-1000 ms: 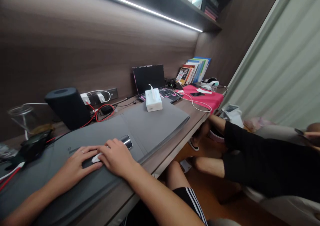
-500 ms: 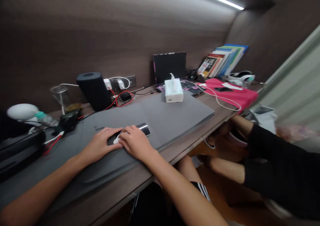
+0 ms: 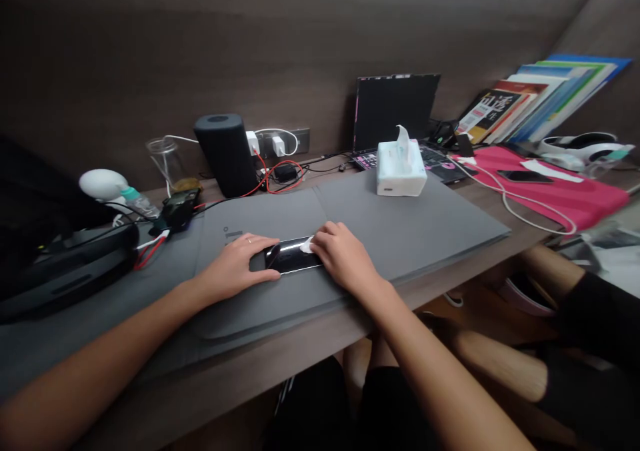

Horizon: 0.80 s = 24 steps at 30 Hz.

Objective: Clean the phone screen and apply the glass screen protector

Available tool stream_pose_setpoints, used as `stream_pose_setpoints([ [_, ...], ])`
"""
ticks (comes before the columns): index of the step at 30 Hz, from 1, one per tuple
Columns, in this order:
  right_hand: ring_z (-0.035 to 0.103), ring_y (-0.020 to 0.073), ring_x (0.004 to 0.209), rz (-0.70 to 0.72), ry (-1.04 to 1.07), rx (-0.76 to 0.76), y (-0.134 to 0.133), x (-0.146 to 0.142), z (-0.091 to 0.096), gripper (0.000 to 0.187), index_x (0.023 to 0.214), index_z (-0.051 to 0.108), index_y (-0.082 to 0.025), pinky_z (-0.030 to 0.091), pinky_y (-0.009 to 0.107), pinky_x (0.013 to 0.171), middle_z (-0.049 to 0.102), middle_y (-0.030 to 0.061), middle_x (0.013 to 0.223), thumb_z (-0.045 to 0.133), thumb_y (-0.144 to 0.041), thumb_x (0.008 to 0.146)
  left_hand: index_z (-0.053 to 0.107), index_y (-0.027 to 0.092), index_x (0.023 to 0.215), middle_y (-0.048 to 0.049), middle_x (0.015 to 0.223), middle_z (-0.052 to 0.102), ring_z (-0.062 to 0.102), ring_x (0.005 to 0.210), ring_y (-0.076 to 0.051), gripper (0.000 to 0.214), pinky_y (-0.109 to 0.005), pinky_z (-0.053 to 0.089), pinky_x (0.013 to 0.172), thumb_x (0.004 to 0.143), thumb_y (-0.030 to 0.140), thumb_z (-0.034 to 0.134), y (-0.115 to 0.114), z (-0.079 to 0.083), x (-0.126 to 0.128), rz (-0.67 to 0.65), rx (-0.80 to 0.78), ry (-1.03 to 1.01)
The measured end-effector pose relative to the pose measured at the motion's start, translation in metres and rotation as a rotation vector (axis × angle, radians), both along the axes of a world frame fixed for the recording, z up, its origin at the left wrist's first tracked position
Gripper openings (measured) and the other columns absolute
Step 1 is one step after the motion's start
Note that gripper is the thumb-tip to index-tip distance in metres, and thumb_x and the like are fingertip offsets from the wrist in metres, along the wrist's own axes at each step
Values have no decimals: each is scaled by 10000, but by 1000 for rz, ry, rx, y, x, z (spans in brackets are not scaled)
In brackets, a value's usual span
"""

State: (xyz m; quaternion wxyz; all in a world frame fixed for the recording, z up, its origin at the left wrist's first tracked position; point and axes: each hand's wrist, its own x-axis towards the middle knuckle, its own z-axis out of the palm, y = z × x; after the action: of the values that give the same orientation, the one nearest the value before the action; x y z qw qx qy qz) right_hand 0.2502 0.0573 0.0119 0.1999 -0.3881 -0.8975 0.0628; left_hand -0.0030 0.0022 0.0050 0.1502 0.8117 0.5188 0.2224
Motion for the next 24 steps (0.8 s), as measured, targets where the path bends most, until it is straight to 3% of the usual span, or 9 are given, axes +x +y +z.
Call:
stream_pose_setpoints([
  [4,535,217,856,-44,-74,39,-10,-25,-1,223,883,673,-186,426,330,710,609,99,967,508,-277,1002,594,236,1312,-62,1309,669,579,1206,-287,549,-481,452,1059,826,426,763,1,-2,0,6,-8,6],
  [9,507,188,812,40,-90,41,-22,-58,2,182,895,652,-181,382,305,673,574,75,930,523,-261,995,574,222,1335,-67,1327,656,566,1227,-290,558,-473,444,1063,835,388,757,0,-5,0,-5,-5,-5],
  [13,522,181,833,91,-39,-61,-14,-35,7,135,882,628,-181,412,298,721,558,69,949,543,-224,979,576,212,1330,-75,1328,651,559,1238,-288,541,-466,443,1066,849,398,738,-1,-6,0,9,-17,-20],
  [18,530,183,783,-22,-61,-101,-1,8,11,158,841,600,-189,419,305,699,535,65,920,529,-231,976,568,215,1335,-71,1322,655,563,1221,-279,546,-469,448,1059,854,416,734,-1,-4,0,-4,-8,-4],
  [21,495,169,689,-60,-134,-51,0,1,11,206,781,553,-195,382,303,630,519,50,864,508,-235,978,578,222,1322,-65,1318,656,569,1207,-278,532,-469,448,1059,856,432,727,0,-3,0,-6,-6,-15],
  [24,483,165,683,3,-169,-18,-5,-27,10,205,788,547,-196,373,303,630,522,48,856,492,-223,984,581,215,1318,-68,1321,651,564,1210,-280,535,-462,438,1067,857,446,723,1,-3,-1,-14,-11,-19],
])
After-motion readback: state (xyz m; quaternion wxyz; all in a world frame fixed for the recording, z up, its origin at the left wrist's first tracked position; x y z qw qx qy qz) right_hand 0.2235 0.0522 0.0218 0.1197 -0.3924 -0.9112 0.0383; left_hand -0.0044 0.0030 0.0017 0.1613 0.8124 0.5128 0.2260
